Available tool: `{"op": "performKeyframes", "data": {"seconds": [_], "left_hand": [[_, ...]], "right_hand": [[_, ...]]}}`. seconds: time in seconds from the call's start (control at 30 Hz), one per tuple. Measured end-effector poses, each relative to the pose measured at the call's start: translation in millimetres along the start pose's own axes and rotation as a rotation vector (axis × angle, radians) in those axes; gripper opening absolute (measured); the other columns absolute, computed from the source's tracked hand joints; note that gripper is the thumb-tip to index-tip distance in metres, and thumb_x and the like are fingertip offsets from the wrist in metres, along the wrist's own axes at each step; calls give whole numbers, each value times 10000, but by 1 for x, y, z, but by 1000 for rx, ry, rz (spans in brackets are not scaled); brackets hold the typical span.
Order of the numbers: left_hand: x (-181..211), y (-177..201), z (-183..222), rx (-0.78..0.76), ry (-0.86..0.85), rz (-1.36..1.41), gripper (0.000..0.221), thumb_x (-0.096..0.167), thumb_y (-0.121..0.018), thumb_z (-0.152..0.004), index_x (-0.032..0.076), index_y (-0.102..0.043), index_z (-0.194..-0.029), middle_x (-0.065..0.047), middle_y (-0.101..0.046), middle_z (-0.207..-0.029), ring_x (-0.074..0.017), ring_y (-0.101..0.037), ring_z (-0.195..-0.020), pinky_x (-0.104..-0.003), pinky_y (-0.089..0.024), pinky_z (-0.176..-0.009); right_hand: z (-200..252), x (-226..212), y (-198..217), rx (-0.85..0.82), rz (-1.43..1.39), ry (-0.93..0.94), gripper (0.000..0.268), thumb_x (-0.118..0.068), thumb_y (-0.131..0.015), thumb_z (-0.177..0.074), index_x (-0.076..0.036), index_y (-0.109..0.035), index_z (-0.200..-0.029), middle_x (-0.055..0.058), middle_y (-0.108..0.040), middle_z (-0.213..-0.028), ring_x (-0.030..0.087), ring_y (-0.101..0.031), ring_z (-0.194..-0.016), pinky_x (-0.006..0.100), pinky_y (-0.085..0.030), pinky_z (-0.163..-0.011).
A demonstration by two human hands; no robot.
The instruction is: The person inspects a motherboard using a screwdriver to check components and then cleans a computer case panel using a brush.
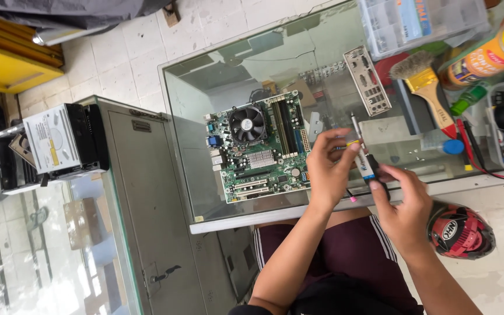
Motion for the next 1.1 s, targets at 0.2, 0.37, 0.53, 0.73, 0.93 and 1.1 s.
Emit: {"op": "performKeyframes", "data": {"seconds": [0.2,0.37,0.53,0.73,0.93,1.1], "left_hand": [[20,30,29,-5,-127,96,293,103,-699,-962,58,-595,-1232,-155,-742,-1080,-210,-743,-992,-285,-600,-877],[48,118,42,369,-488,-504,632,164,-800,-907,84,-512,-1463,-159,-646,-1364,-376,-577,-1326,-528,-455,-1113],[67,170,-10,143,-490,-1144,943,349,-823,-911,158,-233,-1623,-159,-211,-1682,-410,-186,-1555,-590,-270,-1213],[57,167,-76,-383,-468,-1540,1287,419,-968,-742,170,-94,-1654,-135,-232,-1635,-384,-197,-1508,-576,-284,-1183],[45,153,-94,-473,-492,-1602,1418,416,-1002,-657,203,-18,-1655,-117,-498,-1402,-368,-473,-1297,-532,-542,-907],[47,155,-97,-470,-448,-1510,1327,296,-954,-693,185,-43,-1651,-103,-532,-1387,-355,-497,-1268,-526,-551,-881]], "right_hand": [[-13,23,-28,-216,-342,-363,180,-124,-714,-943,-29,-745,-1092,57,-727,-881,141,-637,-764,275,-515,-732],[-105,40,-9,135,150,97,68,1,-806,-978,0,-774,-1039,171,-703,-867,401,-698,-860,451,-545,-804],[-211,122,-58,108,303,196,60,-5,-804,-1024,-15,-769,-1072,148,-708,-929,332,-655,-813,452,-498,-763],[-244,138,-80,35,303,140,182,6,-828,-1019,33,-705,-1149,224,-638,-1012,403,-646,-910,518,-549,-728],[-181,60,-57,120,222,359,186,-15,-821,-1087,48,-691,-1204,194,-626,-1110,362,-610,-890,490,-471,-893],[-92,3,-50,18,52,267,139,-28,-728,-1122,58,-707,-1229,144,-706,-1067,220,-578,-720,398,-494,-763]]}}
Point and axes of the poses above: each hand's wrist, its own z-axis away from the middle knuckle, its own y-axis out of the back of the hand, x = y × z, the point moved 9 cm from there along -z, towards the middle knuckle
